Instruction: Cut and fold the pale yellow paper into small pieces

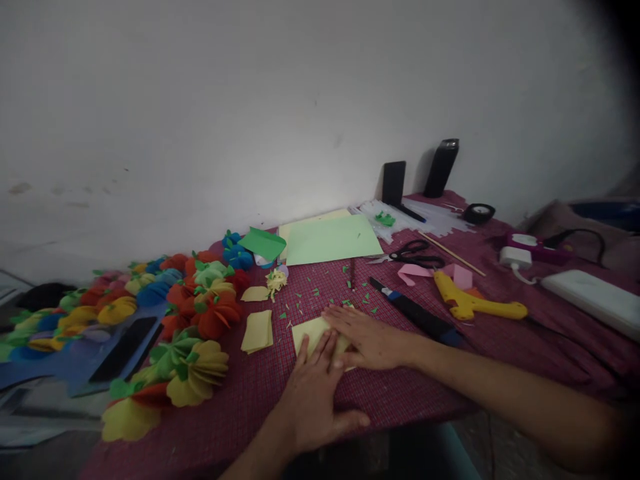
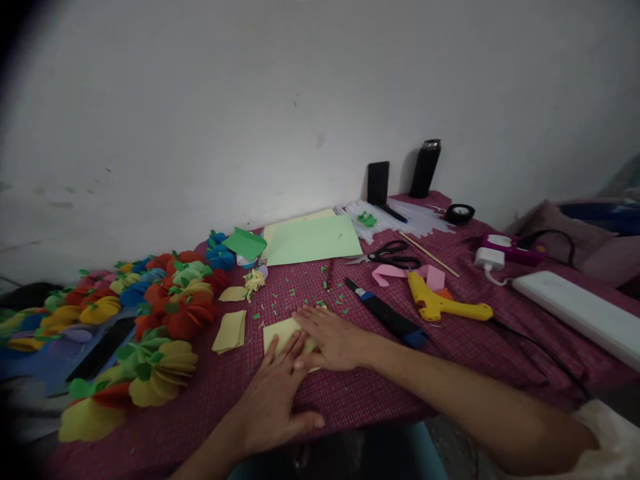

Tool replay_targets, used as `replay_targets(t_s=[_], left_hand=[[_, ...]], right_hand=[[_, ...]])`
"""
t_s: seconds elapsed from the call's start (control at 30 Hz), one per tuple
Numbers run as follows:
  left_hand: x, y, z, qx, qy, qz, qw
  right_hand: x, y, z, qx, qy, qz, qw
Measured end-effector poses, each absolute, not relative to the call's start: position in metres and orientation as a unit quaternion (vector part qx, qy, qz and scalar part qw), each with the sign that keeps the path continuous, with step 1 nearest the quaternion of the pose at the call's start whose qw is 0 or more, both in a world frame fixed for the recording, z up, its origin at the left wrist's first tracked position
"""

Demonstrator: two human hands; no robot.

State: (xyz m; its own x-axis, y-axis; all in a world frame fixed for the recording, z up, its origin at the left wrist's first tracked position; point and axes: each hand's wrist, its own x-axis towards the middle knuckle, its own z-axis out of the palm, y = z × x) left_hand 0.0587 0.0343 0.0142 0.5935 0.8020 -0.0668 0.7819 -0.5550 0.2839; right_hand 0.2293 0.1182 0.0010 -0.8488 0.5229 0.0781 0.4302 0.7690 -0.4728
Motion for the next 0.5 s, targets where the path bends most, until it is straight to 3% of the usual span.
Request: replay_targets(t_s=[0.23, 0.5], left_hand=[[0.056, 0.031, 0.014, 0.88, 0.453, 0.035, 0.142], [0.058, 0.029, 0.018, 0.879, 0.452, 0.049, 0.146]], right_hand=[[0.241, 0.122, -0.005, -0.31, -0.932, 0.156, 0.107], [0.225, 0.089, 0.003, -0.296, -0.923, 0.145, 0.197]])
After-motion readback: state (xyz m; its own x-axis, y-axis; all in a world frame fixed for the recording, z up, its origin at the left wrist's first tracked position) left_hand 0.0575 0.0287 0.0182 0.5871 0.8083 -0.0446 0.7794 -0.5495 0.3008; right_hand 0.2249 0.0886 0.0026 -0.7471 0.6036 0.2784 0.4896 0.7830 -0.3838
